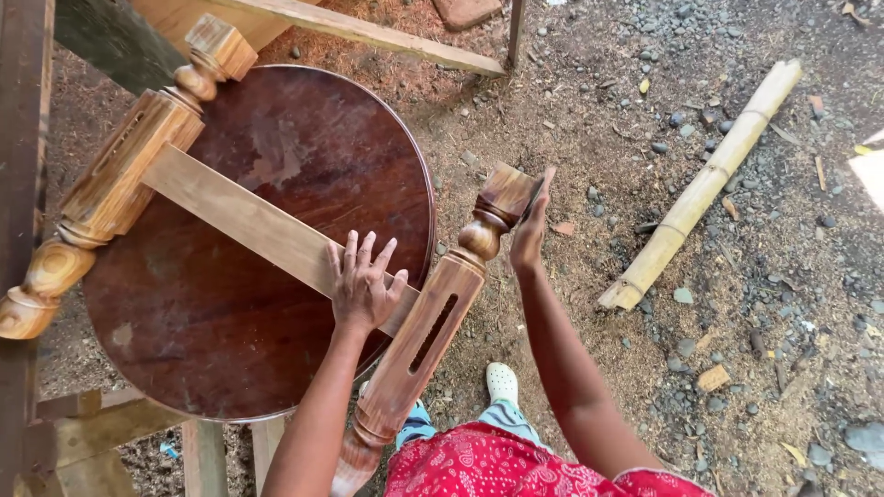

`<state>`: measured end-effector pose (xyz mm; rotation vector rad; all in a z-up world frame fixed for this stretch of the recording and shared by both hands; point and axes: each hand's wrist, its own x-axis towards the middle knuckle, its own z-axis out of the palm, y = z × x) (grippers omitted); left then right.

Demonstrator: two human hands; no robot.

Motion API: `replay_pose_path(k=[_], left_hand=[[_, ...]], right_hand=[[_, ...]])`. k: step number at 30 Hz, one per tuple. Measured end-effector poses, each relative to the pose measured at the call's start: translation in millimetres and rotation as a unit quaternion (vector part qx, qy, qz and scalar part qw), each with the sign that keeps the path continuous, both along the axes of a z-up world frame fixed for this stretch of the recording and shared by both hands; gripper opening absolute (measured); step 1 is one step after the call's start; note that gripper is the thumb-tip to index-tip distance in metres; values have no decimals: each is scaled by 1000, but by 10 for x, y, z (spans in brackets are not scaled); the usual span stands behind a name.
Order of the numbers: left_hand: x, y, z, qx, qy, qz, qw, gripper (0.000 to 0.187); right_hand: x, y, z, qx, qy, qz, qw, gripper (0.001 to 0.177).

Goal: The person sands a wooden chair frame using a sanding block. They hold the frame with one hand and rub the sanding block along the legs and crossbars, focusing on the carved details and flat surfaces.

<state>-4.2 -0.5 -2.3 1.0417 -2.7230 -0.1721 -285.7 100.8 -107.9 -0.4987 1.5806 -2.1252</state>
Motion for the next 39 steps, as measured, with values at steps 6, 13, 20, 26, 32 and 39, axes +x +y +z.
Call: replay_pose_path(k=[6,13,20,26,32,39], left_hand=[[16,-14,-71,12,-15,4,1000,59],[0,-11,-65,7,-6,3,1000,59],[8,6,-9,11,4,8,1000,59],[25,2,-29,15,6,3,1000,59],[24,12,-25,25,13,4,1000,59],[15,-9,-47,13,24,-3,1000,59]], right_hand=[[535,198,238,-41,65,21,997,98],[-128,-21,-259,-27,1,23,999,95],[504,184,232,-24,-33,30,999,97],[-143,-35,2,-15,-50,12,999,97],[456,129,231,-24,49,-5,998,96],[-333,-111,-58,-3,-30,-1,1000,88]])
